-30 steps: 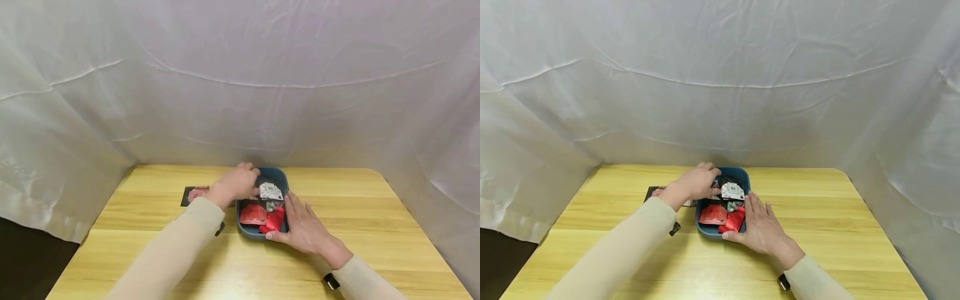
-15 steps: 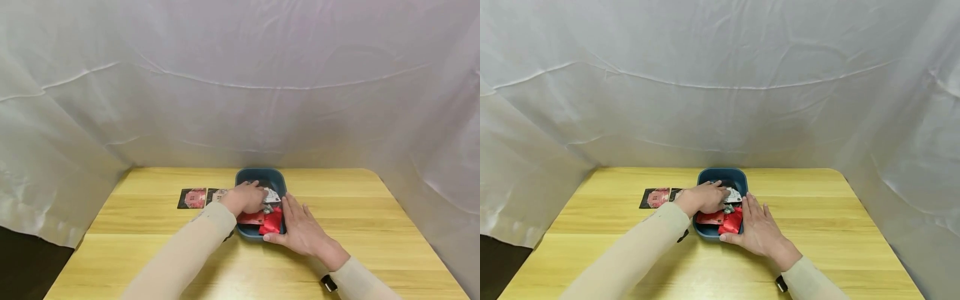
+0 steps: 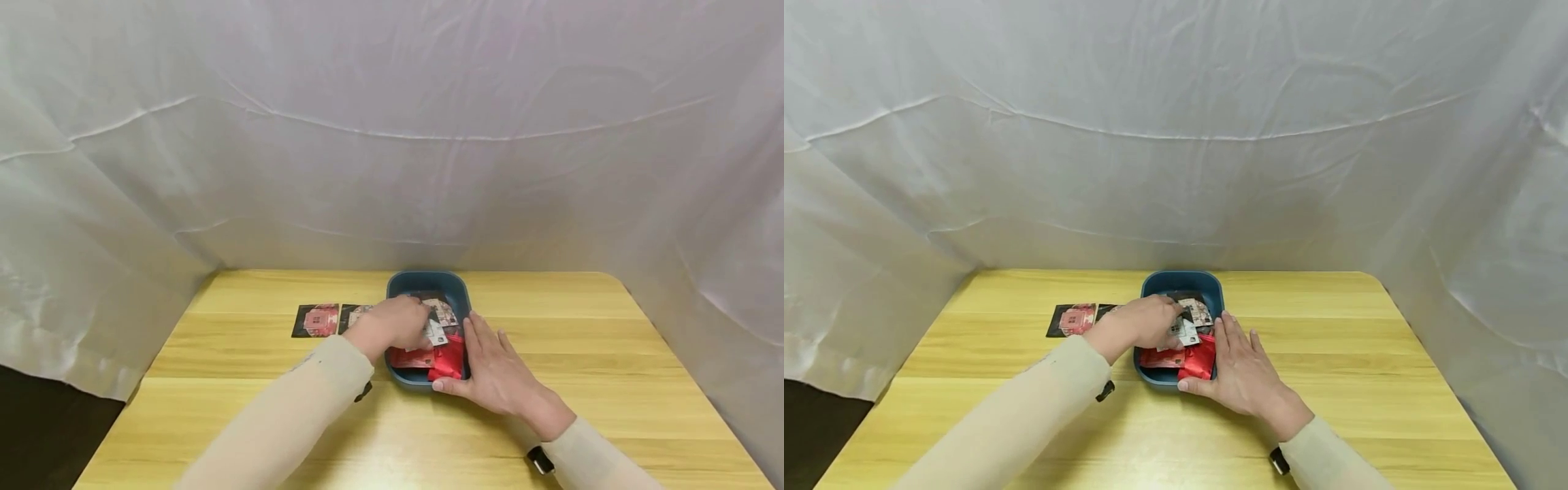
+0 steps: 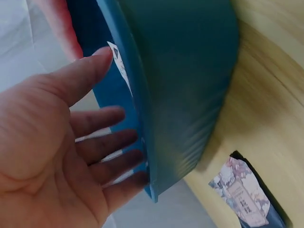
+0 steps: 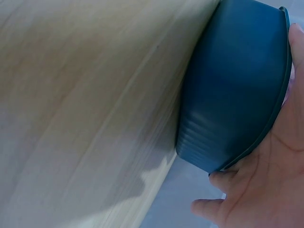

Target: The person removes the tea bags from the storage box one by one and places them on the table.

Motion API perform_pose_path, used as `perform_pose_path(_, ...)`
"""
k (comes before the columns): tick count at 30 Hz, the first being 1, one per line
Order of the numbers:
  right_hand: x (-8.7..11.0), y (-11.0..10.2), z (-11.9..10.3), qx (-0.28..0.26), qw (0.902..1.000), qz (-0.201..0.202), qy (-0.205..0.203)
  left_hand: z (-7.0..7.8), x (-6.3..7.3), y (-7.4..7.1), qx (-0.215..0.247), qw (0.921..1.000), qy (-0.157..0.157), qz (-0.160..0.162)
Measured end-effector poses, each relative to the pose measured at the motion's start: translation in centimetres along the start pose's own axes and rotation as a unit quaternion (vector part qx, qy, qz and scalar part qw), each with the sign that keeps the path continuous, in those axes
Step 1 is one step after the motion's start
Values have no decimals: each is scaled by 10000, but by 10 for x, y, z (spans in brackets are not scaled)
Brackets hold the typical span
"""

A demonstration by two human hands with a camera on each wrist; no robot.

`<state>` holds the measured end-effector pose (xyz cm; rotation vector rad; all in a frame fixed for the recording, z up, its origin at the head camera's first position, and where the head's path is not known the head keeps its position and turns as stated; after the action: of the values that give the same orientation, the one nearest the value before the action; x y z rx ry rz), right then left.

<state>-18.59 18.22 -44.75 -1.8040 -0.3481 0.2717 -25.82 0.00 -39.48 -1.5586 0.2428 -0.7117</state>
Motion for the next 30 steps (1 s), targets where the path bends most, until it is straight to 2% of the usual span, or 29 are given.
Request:
perform_pose_path(4,0,1,-1,-25,10000,-41,-8,-2,-8,3,81,9997,-233,-76)
perform_pose_path(9,-1,2,-2,-61,10000,-67,-5,-5,-13,7,229,9988,-353,-269)
perform_pose_path(16,-2,2,-3,-36,10000,-50,-24,-3,-14,8,332,9974,-587,-241)
perform_pose_path(20,-2,2,-2,-28,10000,-48,-41,1,-16,9,170,9984,-542,-46)
perform_pose_path(24,-1,2,0,-48,10000,-61,-33,4,-19,9,-142,9983,-439,343)
perform_pose_path(30,1,0,3,-58,10000,-32,1,8,-16,0,-489,9944,-242,901)
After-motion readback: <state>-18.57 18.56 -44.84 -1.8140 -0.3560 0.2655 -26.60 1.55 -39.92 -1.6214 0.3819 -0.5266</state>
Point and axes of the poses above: each hand's wrist, its own x-axis away from the middle knuckle, its own y-axis out of the palm, z = x × y, the point moved 3 cm from there along -x, towards the middle knuckle, and after that the axes turned 2 degrees about -z, right-handed, at the moved point
